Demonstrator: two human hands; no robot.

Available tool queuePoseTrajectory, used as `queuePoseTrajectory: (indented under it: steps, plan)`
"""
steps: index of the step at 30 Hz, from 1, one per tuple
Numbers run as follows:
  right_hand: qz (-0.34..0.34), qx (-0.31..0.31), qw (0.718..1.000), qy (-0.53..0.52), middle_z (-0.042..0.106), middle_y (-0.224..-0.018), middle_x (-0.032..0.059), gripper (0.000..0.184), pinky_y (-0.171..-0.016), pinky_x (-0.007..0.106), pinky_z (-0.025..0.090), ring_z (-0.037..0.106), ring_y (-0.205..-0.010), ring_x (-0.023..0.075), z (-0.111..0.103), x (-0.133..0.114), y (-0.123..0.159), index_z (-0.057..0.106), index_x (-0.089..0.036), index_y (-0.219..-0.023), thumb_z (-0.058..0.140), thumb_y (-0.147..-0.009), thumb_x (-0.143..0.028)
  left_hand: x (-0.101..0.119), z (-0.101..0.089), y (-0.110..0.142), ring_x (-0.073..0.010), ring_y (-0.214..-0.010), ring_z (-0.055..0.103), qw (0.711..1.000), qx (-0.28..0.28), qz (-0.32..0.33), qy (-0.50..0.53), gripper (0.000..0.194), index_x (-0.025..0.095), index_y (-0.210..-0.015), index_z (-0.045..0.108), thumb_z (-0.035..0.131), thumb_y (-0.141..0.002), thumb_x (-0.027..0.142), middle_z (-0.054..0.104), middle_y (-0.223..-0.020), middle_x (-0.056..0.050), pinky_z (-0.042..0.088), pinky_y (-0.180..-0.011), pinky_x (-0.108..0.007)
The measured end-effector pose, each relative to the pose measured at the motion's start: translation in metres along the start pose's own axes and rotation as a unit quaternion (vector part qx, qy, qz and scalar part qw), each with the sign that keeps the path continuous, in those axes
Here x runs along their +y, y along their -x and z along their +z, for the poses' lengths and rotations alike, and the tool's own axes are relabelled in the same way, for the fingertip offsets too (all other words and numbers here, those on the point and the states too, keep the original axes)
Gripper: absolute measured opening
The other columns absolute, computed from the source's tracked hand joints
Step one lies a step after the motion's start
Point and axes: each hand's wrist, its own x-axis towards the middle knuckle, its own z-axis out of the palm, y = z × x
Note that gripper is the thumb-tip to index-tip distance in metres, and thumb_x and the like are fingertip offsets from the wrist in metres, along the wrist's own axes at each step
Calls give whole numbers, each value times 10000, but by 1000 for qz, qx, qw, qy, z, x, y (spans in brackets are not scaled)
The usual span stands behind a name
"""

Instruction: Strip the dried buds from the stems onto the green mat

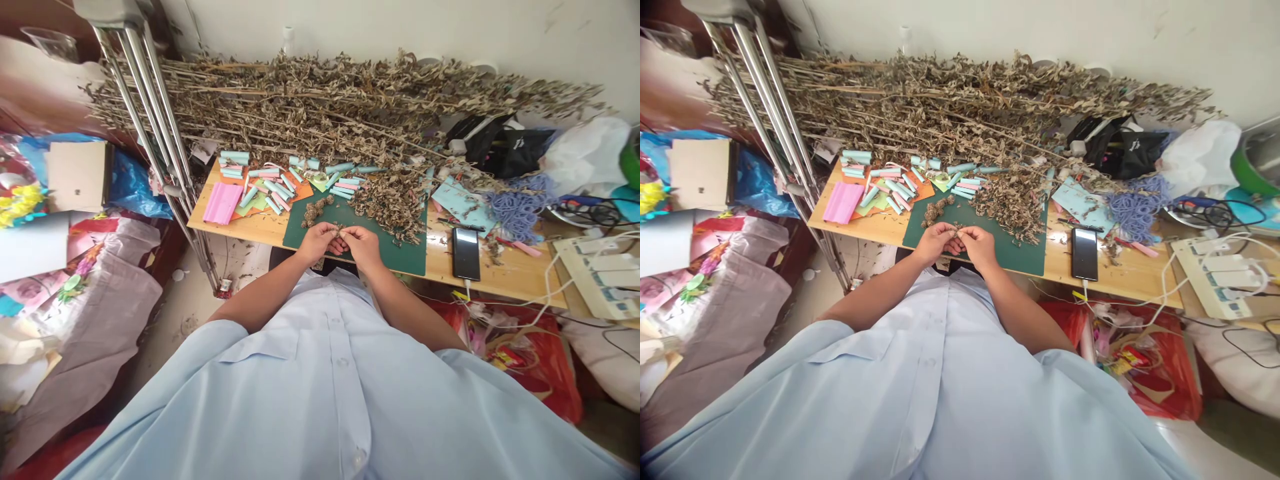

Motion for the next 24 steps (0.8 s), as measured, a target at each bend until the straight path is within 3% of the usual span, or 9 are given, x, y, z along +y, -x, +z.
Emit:
queuePoseTrajectory:
  steps: [10,14,18,24]
  plan:
    - [-74,26,988,132,720,-715,33,144,-658,317,538,652,-640,183,1,-5,5,730,-196,-796,636,-786,-304,-2,1,-1,-126,-565,659,999,-5,5,-47,161,153,-965,505,614,-895,250,630,-643,15,567,-576,-258]
    - [-39,-30,992,118,698,-663,24,173,-612,323,553,645,-612,189,-4,-8,1,733,-202,-789,644,-800,-349,-4,3,0,-110,-515,629,998,7,15,-62,86,150,-929,511,555,-920,224,634,-640,6,532,-519,-230]
    - [-28,-95,989,113,730,-732,35,232,-606,334,572,665,-636,195,-14,-10,-3,768,-201,-908,643,-818,-375,-1,4,0,-95,-496,613,998,23,1,-57,80,149,-915,528,564,-905,220,650,-657,-1,505,-488,-208]
    - [-196,-110,949,223,743,-922,54,168,-814,350,552,684,-842,203,-24,-10,-5,766,-232,-918,606,-877,-268,7,1,2,-76,-451,570,998,16,-27,-48,98,149,-855,546,610,-838,222,632,-655,12,418,-416,-173]
